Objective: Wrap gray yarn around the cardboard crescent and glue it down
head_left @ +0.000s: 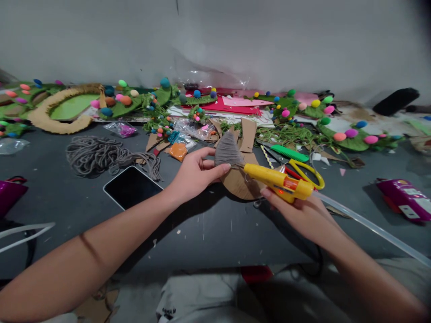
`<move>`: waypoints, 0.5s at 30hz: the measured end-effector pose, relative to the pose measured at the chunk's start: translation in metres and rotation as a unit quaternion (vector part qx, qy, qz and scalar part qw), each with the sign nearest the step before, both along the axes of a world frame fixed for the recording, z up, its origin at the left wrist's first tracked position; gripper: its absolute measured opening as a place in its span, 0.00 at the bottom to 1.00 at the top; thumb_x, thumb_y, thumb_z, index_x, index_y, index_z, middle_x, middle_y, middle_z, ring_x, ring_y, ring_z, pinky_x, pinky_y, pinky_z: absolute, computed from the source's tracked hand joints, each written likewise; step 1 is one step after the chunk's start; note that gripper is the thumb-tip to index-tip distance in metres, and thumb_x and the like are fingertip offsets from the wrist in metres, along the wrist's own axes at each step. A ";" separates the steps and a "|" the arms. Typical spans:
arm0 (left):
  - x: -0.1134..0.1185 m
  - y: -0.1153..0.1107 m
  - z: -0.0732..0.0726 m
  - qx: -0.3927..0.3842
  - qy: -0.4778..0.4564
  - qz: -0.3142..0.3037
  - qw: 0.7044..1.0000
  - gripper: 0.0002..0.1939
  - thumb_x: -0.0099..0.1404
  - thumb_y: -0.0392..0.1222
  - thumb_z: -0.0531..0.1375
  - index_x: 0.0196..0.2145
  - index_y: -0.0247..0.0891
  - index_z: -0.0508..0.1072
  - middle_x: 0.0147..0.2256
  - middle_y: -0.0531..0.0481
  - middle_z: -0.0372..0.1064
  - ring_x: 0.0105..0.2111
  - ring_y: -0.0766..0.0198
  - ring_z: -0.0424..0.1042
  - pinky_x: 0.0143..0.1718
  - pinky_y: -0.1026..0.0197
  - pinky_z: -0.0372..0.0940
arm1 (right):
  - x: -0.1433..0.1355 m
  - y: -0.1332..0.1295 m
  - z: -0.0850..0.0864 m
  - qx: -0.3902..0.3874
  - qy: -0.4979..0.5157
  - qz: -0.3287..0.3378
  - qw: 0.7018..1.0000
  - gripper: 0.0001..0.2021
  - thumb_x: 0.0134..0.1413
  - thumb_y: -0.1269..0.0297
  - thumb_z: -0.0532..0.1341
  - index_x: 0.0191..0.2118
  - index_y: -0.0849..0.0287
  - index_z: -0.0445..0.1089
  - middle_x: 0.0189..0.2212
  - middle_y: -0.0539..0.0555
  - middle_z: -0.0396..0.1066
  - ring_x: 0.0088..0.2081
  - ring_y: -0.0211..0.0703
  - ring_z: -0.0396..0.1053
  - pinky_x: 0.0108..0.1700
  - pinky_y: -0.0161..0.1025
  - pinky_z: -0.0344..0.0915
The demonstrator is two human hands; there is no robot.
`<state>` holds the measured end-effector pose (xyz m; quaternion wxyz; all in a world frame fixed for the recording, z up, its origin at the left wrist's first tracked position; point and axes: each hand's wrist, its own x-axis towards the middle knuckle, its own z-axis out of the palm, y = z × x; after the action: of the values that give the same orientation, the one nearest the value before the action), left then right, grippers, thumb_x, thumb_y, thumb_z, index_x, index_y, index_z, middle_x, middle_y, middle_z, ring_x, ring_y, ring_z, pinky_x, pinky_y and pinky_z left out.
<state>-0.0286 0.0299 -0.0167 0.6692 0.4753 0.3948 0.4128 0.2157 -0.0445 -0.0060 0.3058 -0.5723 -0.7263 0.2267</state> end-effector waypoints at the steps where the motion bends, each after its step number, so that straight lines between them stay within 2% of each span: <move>1: 0.000 0.000 0.000 -0.007 0.000 0.002 1.000 0.19 0.58 0.41 0.73 0.44 0.35 0.73 0.33 0.50 0.82 0.31 0.66 0.80 0.33 0.68 0.75 | 0.001 0.000 0.001 -0.007 -0.005 -0.016 1.000 0.17 0.61 0.47 0.61 0.49 0.50 0.77 0.39 0.53 0.81 0.48 0.58 0.78 0.53 0.56 0.75; 3: -0.001 0.001 0.001 -0.020 0.003 0.003 1.000 0.19 0.59 0.42 0.73 0.44 0.35 0.73 0.33 0.49 0.82 0.31 0.66 0.81 0.34 0.67 0.75 | 0.006 -0.001 0.005 -0.032 -0.020 -0.058 0.998 0.19 0.60 0.46 0.61 0.48 0.53 0.78 0.39 0.55 0.81 0.45 0.58 0.79 0.50 0.54 0.75; 5: -0.001 0.001 0.002 -0.023 0.005 0.004 1.000 0.19 0.59 0.42 0.72 0.45 0.35 0.73 0.33 0.49 0.82 0.32 0.65 0.81 0.34 0.67 0.75 | 0.022 -0.002 0.011 -0.071 -0.042 -0.112 0.990 0.22 0.57 0.43 0.62 0.44 0.56 0.79 0.33 0.56 0.80 0.37 0.56 0.78 0.42 0.52 0.75; 7: -0.001 0.002 0.002 -0.018 0.009 0.007 1.000 0.19 0.59 0.42 0.72 0.45 0.35 0.73 0.33 0.48 0.82 0.32 0.65 0.81 0.34 0.68 0.74 | 0.048 -0.002 0.020 -0.117 -0.061 -0.179 0.975 0.24 0.52 0.41 0.64 0.41 0.57 0.79 0.28 0.56 0.78 0.31 0.53 0.76 0.34 0.48 0.72; 8: -0.002 0.002 0.002 -0.014 0.012 0.009 1.000 0.19 0.59 0.42 0.72 0.45 0.35 0.74 0.34 0.48 0.82 0.32 0.65 0.81 0.33 0.68 0.74 | 0.065 -0.001 0.024 -0.134 -0.065 -0.217 0.965 0.24 0.50 0.41 0.66 0.41 0.57 0.79 0.29 0.56 0.78 0.31 0.52 0.75 0.34 0.47 0.71; 10: -0.002 0.004 0.001 -0.008 0.017 0.012 1.000 0.20 0.59 0.42 0.72 0.46 0.35 0.74 0.34 0.47 0.82 0.34 0.63 0.81 0.34 0.67 0.75 | 0.103 0.001 0.031 -0.111 -0.064 -0.323 0.938 0.20 0.50 0.45 0.68 0.38 0.58 0.77 0.33 0.58 0.79 0.36 0.50 0.75 0.38 0.45 0.69; 11: -0.002 0.004 0.001 -0.006 0.019 0.012 1.000 0.20 0.59 0.43 0.72 0.47 0.35 0.74 0.35 0.47 0.82 0.34 0.63 0.81 0.35 0.66 0.75 | 0.122 0.002 0.033 -0.112 -0.068 -0.354 0.926 0.18 0.52 0.47 0.68 0.38 0.58 0.76 0.35 0.59 0.78 0.35 0.48 0.74 0.40 0.45 0.69; 13: -0.003 0.005 -0.001 -0.001 0.017 0.011 1.000 0.21 0.60 0.43 0.72 0.48 0.35 0.74 0.36 0.46 0.82 0.35 0.62 0.81 0.36 0.65 0.76 | 0.156 0.004 0.034 -0.110 -0.073 -0.464 0.876 0.17 0.50 0.49 0.69 0.30 0.59 0.74 0.31 0.60 0.77 0.31 0.45 0.72 0.37 0.45 0.67; 15: -0.003 0.006 -0.002 0.005 0.011 0.009 1.000 0.20 0.60 0.43 0.71 0.48 0.35 0.74 0.36 0.45 0.82 0.34 0.62 0.81 0.35 0.65 0.76 | 0.181 0.004 0.032 -0.144 -0.091 -0.495 0.852 0.18 0.51 0.46 0.68 0.27 0.58 0.73 0.30 0.62 0.76 0.30 0.44 0.72 0.36 0.46 0.66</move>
<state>-0.0319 0.0360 -0.0183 0.6587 0.4799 0.4039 0.4155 0.3968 -0.0405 0.0256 0.2247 -0.9117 -0.3308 0.0942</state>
